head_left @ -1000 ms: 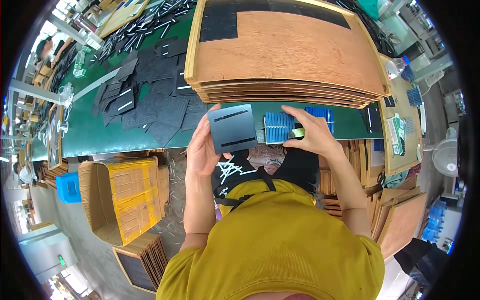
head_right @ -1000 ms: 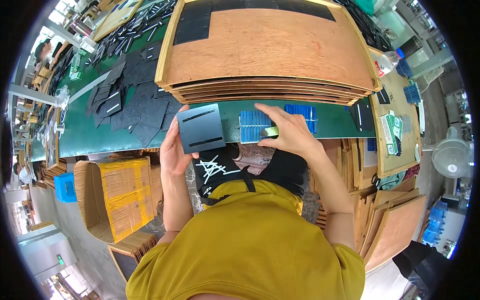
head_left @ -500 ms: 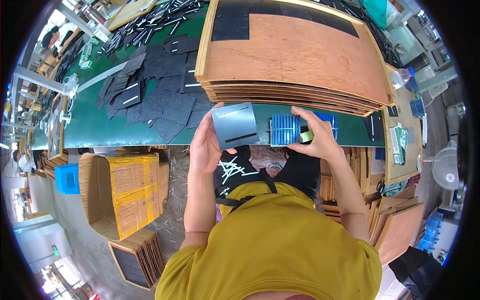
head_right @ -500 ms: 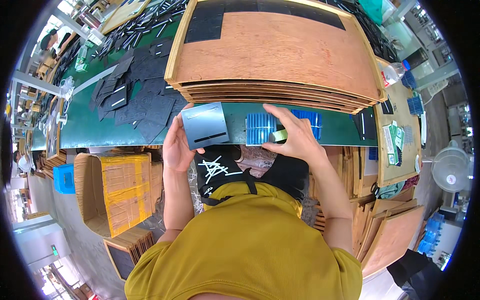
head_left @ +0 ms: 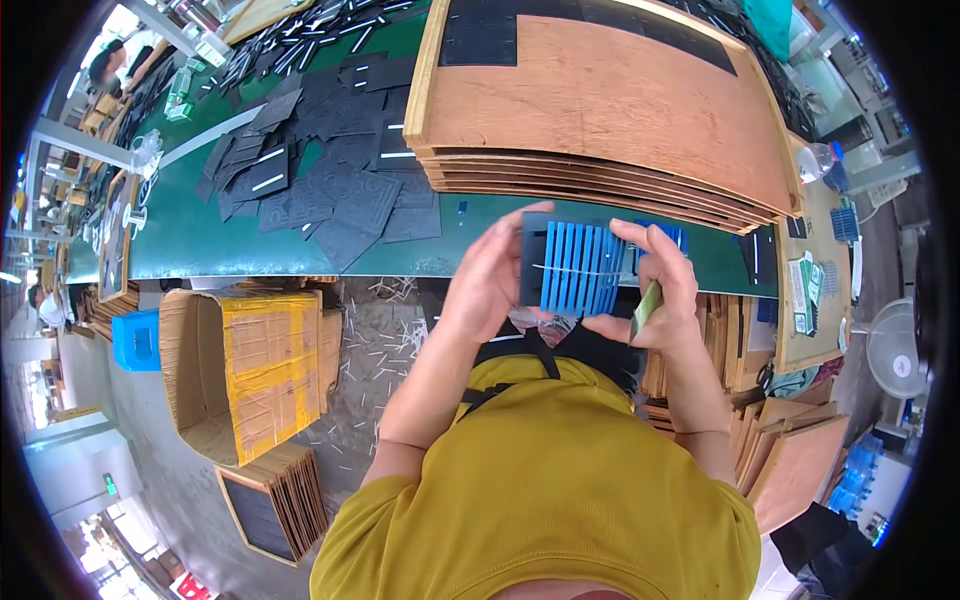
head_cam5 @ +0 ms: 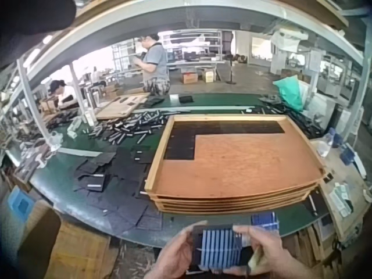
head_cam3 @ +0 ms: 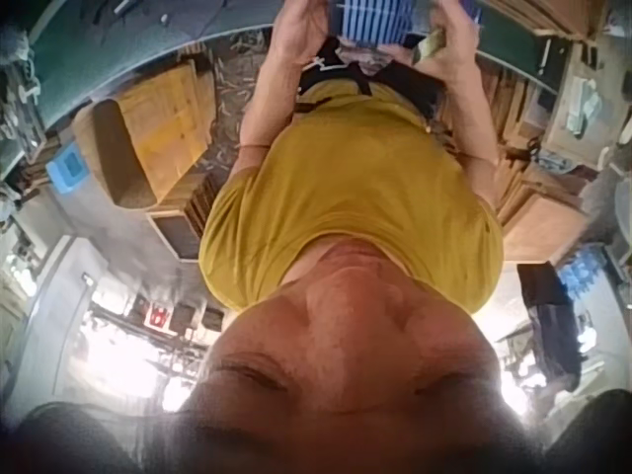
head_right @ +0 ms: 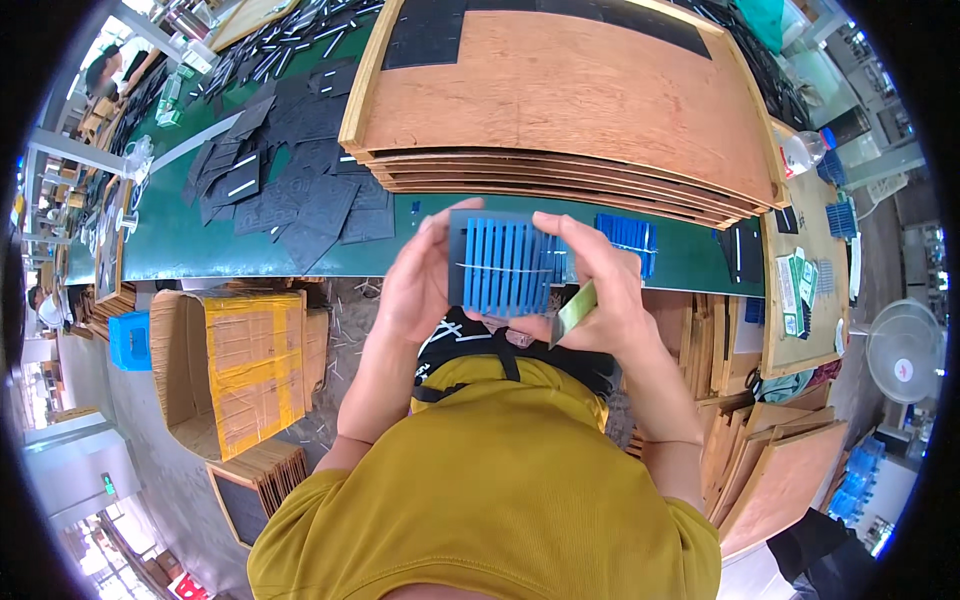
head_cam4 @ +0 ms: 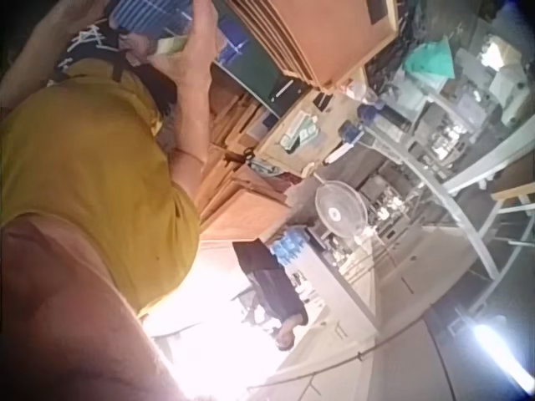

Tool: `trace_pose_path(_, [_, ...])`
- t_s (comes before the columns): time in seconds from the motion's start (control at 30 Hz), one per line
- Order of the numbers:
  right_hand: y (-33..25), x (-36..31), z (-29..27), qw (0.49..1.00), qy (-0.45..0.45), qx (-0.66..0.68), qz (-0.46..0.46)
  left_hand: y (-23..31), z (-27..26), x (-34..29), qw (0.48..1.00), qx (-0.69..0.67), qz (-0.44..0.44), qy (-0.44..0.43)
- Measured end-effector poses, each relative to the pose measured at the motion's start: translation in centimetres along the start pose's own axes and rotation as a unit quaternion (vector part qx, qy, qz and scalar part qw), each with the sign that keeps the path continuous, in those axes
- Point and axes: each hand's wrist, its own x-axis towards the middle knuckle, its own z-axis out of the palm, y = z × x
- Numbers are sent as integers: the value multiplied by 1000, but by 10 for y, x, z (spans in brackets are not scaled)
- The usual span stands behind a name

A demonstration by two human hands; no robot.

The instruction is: Assembling electronic components into a tray on a factory floor.

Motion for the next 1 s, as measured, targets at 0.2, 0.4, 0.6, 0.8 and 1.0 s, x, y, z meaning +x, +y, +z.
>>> trace_pose_path(0.2, [-7, -9, -4, 1000, 6, -28, 9, 2, 16, 1, 999, -16, -20, -30])
trace_pose_path(0.4, [-9, -13, -4, 998, 33, -49, 27, 0, 18, 3, 1000, -10, -11, -23])
trace_pose_path(0.6, [-6, -12, -7, 998, 27, -60, 2, -1, 18, 3, 999, -10, -14, -36])
trace_pose_path(0.8, [-11, -10, -8, 997, 23, -70, 8, -1, 19, 3, 999, -6, -19, -32])
trace_pose_path(1.0, [-19, -5, -15, 997, 13, -69, 13, -7, 18, 3, 998, 30, 1, -55])
